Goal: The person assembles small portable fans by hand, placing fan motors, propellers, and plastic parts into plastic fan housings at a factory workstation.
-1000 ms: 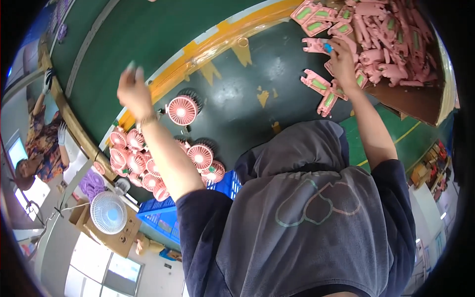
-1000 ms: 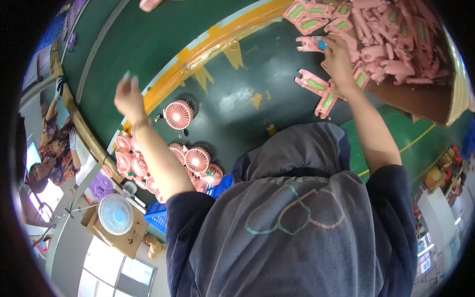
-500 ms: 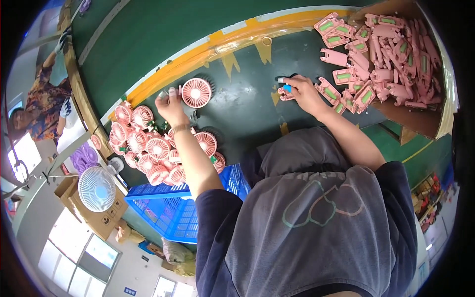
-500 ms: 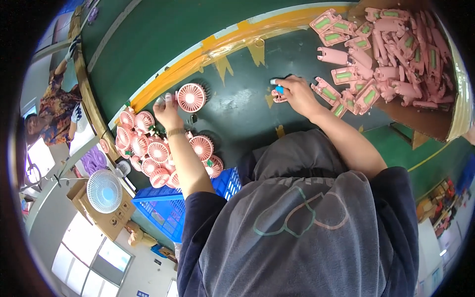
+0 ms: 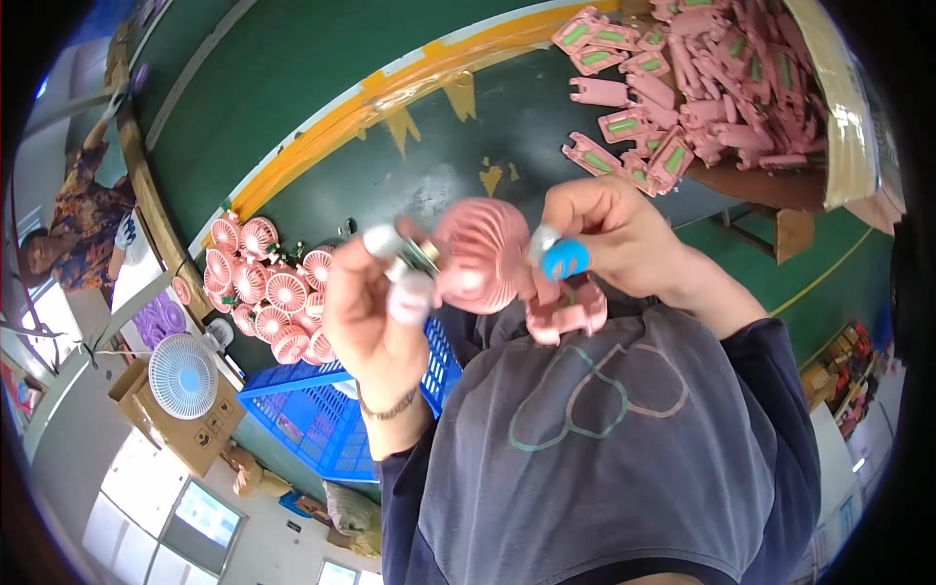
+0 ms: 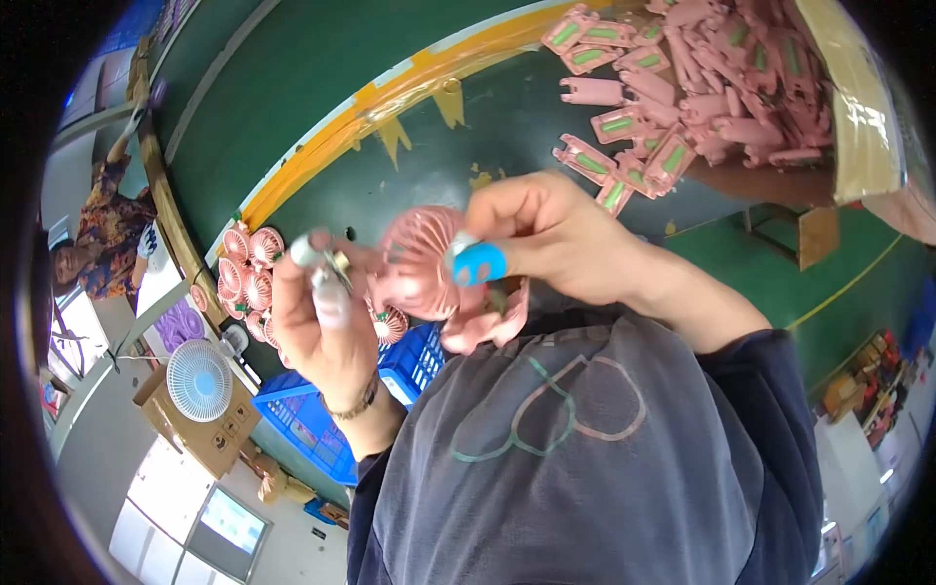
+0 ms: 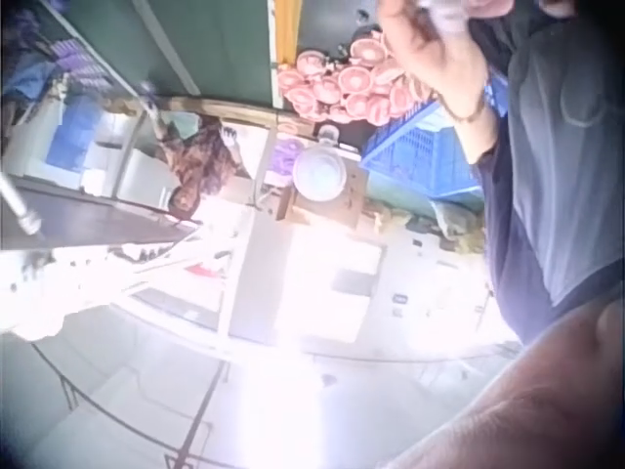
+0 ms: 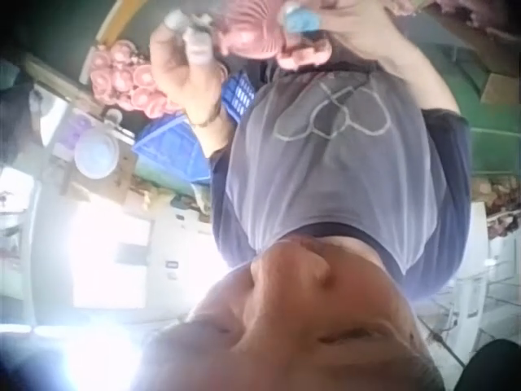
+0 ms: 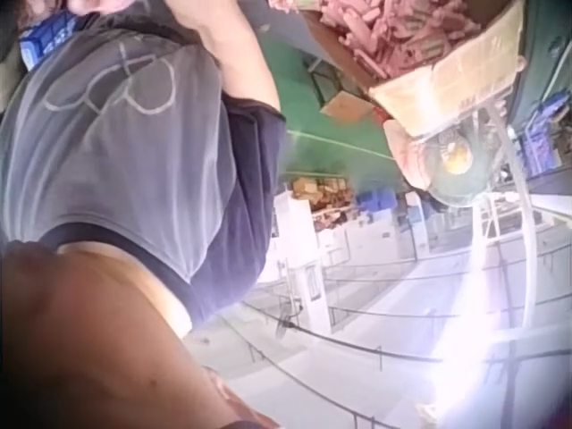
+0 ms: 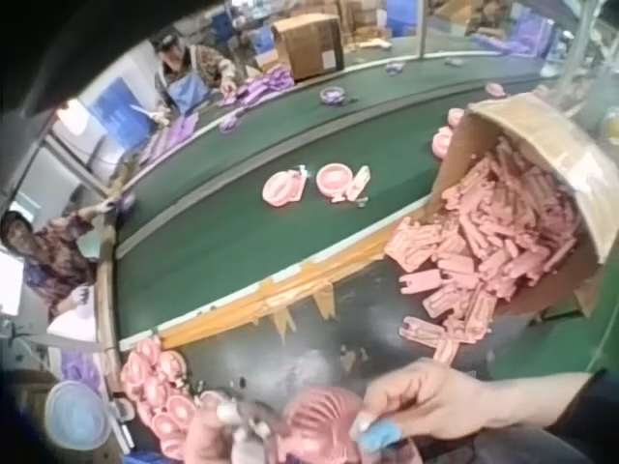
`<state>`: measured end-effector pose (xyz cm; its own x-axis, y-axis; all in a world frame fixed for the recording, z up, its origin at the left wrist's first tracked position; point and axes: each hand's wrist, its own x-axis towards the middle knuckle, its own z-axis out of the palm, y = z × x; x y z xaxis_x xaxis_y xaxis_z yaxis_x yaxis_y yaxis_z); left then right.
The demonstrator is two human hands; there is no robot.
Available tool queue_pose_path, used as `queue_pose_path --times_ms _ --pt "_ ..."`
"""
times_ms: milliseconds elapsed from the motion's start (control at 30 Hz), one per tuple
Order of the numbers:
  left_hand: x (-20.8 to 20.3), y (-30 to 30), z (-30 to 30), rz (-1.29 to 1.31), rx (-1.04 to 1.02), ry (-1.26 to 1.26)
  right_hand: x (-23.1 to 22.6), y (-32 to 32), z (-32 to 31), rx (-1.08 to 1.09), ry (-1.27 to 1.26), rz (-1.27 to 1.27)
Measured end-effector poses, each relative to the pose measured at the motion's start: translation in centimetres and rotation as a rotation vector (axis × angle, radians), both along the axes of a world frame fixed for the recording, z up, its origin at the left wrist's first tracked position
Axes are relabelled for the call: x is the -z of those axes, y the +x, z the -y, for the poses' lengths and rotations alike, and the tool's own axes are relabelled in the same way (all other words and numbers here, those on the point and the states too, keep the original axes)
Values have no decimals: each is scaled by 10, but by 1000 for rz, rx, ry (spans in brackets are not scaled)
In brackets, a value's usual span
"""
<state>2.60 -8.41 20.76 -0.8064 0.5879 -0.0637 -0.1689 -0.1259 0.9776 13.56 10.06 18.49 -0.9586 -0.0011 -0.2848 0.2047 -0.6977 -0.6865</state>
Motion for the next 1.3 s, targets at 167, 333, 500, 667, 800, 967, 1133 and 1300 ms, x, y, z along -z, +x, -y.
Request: queue_pose_path --times_ms 167,333,500,667,800,967,1133,1300 --pt "-14 26 -11 25 273 119 -27 26 1 43 309 -64" --pt "-23 37 -24 -78 291 24 -48 42 -2 33 505 -63" --pt "-23 46 -32 -3 283 49 -46 46 -5 104 909 -304" --pt "-25 40 -30 47 384 60 -42 45 -16 23 926 -429" --pt "-24 24 -30 67 495 42 -41 40 -18 -236 465 -239" --pt "-28 5 -35 151 591 -60 -37 33 -18 -323 220 -98" --pt "-22 1 -32 176 583 -47 -24 29 -9 -187 146 -81" --pt "-11 9 -26 59 566 -63 -19 27 -10 -215 153 41"
